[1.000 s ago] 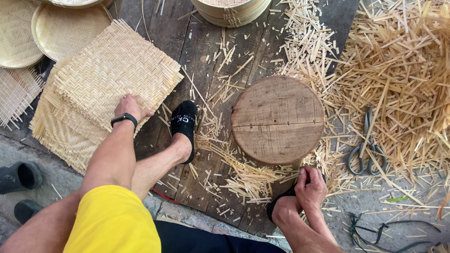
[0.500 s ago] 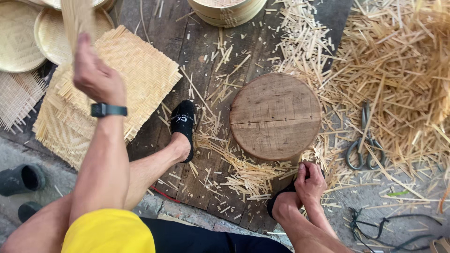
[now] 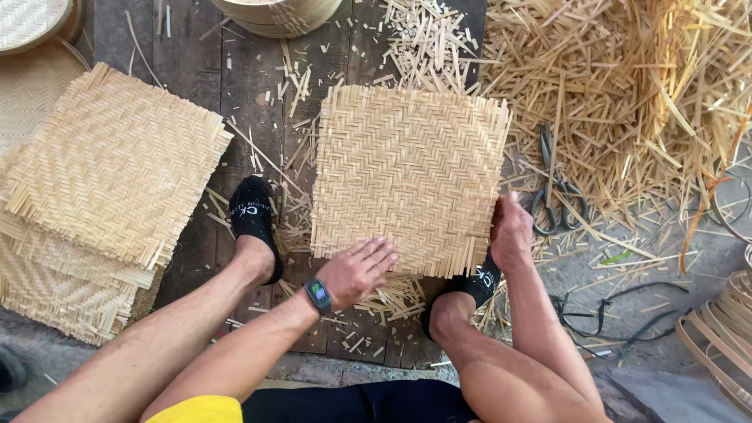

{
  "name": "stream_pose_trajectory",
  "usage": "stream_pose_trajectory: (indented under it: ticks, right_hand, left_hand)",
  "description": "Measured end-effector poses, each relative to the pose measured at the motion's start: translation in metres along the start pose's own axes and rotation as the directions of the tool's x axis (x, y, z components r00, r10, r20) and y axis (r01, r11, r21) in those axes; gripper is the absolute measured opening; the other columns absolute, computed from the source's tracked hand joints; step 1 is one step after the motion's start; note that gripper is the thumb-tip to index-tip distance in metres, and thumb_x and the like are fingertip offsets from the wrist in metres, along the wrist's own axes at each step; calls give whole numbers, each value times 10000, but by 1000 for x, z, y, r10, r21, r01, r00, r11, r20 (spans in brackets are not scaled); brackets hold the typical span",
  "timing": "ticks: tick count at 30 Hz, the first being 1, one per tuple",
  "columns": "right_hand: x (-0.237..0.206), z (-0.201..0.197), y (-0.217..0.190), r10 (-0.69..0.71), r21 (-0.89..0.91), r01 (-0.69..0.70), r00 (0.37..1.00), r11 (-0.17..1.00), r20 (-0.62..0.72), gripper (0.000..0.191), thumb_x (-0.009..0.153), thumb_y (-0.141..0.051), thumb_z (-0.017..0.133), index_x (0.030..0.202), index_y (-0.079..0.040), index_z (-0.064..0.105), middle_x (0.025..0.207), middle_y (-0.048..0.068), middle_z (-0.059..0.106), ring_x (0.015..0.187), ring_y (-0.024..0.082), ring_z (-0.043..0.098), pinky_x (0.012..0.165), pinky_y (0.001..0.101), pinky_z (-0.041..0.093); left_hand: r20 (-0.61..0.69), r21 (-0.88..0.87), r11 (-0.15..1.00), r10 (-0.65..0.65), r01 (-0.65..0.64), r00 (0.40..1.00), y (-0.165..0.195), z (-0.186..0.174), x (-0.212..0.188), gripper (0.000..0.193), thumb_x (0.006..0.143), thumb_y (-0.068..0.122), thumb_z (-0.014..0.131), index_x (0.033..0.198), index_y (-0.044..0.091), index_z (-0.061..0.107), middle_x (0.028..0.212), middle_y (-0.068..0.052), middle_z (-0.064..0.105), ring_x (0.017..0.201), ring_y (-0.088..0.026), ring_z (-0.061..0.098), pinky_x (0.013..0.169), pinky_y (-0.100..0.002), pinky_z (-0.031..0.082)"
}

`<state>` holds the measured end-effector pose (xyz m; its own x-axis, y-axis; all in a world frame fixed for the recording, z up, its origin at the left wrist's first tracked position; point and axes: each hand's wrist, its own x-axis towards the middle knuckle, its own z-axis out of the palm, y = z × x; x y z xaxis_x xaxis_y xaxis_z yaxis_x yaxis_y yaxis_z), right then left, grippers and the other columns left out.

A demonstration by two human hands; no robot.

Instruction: The person assembles a round woven basket by placing a pre-woven square mat onto a circular wooden frame, then uses shears to trim the excess matting around the frame edge. The process is repeated multiple times with different mats and frames.

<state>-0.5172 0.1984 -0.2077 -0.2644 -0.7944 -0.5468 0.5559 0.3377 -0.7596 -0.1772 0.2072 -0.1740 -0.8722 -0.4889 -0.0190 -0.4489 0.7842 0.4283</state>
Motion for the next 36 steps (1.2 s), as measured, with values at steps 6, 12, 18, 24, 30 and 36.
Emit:
stream_pose_trajectory:
  ticks: [6, 12, 18, 24, 30, 36]
  right_hand:
    - [12, -2, 22, -229, -414, 185, 972, 891, -58, 254, 1011, -207, 754, 1117, 16, 699, 912, -6, 662, 771, 49, 539, 681, 200, 442]
    - [9, 16, 19, -319, -506, 227, 943, 832, -100, 300, 962, -234, 772, 1121, 14, 719, 869, -46, 693, 745, 28, 563, 661, 186, 464]
    - [-14, 47, -6, -543, -865, 220, 837, 450, -70, 529, 898, -298, 845, 1290, -19, 623, 1012, 70, 661, 929, 177, 590, 789, 291, 511]
    - [-35, 94, 2, -321, -717, 620, 641, -320, 697, 704, 886, -463, 759, 1469, -157, 511, 1413, 167, 480, 1366, 372, 373, 1170, 553, 236]
    - [-38, 104, 13, -227, -688, 596, 664, -414, 713, 680, 970, -475, 641, 1562, -214, 431, 1544, 178, 396, 1471, 413, 295, 1248, 575, 144]
    - [-38, 102, 16, -228, -711, 582, 688, -395, 689, 667, 975, -453, 619, 1558, -190, 428, 1548, 189, 378, 1483, 412, 267, 1253, 577, 125]
  left_hand:
    - [-429, -246, 718, -683, 652, 591, -77, -34, 24, 679, 824, 364, 820, 1341, -3, 577, 1308, -257, 651, 1248, -354, 592, 1054, -504, 467]
    - [276, -899, -75, -862, 431, 425, -154, -21, 23, 276, 832, 35, 833, 1051, -55, 693, 958, -113, 774, 807, -134, 742, 731, -265, 614]
    - [149, -903, 36, -908, 428, 391, -153, -1, 15, 223, 801, 39, 860, 968, -17, 724, 886, -82, 768, 729, -104, 703, 645, -239, 572]
    - [106, -897, 52, -939, 440, 327, -138, -25, 26, 220, 767, 74, 867, 924, 8, 728, 819, -58, 757, 682, -90, 699, 622, -244, 577]
    - [-320, -603, 497, -867, 624, 382, -31, -68, 48, 226, 931, 196, 725, 839, 89, 548, 682, -33, 637, 519, -108, 580, 460, -284, 478]
    - [-586, -205, 950, -312, 236, 747, 84, -48, 70, 276, 1148, 182, 461, 945, 69, 609, 1070, -150, 732, 940, -228, 698, 818, -364, 596]
